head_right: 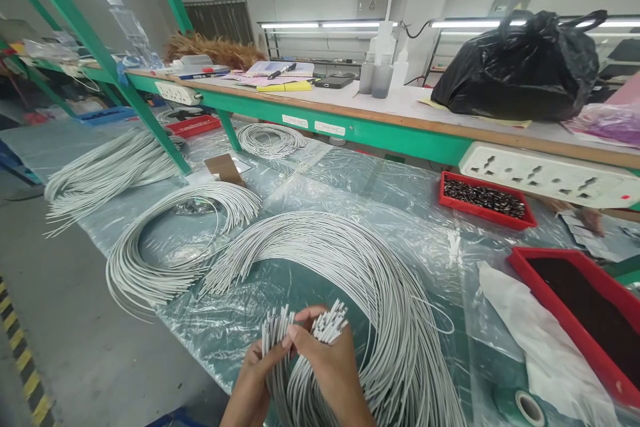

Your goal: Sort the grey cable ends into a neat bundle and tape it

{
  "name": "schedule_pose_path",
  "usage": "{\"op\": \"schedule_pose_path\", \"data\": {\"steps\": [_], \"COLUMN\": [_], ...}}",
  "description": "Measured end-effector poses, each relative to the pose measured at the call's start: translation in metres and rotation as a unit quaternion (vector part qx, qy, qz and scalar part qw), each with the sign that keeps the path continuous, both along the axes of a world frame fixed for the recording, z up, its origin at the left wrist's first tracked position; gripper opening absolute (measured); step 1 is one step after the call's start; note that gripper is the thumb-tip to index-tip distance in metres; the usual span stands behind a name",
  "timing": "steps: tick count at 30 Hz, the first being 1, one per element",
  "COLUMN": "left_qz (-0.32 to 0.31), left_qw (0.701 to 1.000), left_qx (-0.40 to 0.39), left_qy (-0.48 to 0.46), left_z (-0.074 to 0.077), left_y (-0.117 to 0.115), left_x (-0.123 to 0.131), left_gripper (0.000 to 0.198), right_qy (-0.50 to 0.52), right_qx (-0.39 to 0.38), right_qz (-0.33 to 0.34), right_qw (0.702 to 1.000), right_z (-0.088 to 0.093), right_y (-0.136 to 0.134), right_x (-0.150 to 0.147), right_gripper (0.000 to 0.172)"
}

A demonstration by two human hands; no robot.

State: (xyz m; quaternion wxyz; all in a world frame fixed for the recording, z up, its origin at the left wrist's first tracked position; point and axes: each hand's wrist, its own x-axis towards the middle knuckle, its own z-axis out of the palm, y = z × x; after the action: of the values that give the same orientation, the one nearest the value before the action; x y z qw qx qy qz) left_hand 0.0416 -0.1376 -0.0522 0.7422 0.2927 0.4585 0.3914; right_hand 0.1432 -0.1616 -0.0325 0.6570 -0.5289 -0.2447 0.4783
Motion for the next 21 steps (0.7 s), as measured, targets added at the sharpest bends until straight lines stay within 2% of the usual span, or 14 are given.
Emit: {"op": "schedule_pose_path", "data": {"steps": [5,9,12,15,18,21], "left_qz": [0.000,0.013,0.039,0.040,0.017,-0.011], "left_qw": [1.000,0.999,0.997,0.998,0.999,1.000], "left_qx": [-0.013,-0.039,-0.042,-0.035,-0.008,0.007], "left_qy": [-0.018,0.024,0.047,0.042,0.039,0.011], "left_z": [0.002,-0.002,-0.004,-0.005,-0.006,-0.008], "left_y": [-0.001,0.000,0.001,0.001,0.002,0.003], "left_x": [-0.001,-0.003,-0.003,-0.001,-0.001,-0.001], "left_gripper": [0.026,0.026,0.029,0.028,0.028,0.031], "right_qy": [0.009,-0.018,0.000,-0.015,-0.043,-0.024], "right_qx": [-0.027,-0.014,0.017,0.027,0.000,-0.032], "right_qz": [-0.006,-0.020,-0.031,-0.021,-0.007,0.007], "right_qw": [1.000,1.000,0.999,0.999,0.999,0.999], "right_z": [0.003,-0.008,-0.015,-0.015,-0.010,-0.006], "right_y": [0.001,-0.003,-0.005,-0.005,-0.003,-0.001], "right_x": [-0.002,0.003,0.008,0.008,0.005,0.000], "right_gripper": [0.020,0.012,0.008,0.014,0.020,0.027]}}
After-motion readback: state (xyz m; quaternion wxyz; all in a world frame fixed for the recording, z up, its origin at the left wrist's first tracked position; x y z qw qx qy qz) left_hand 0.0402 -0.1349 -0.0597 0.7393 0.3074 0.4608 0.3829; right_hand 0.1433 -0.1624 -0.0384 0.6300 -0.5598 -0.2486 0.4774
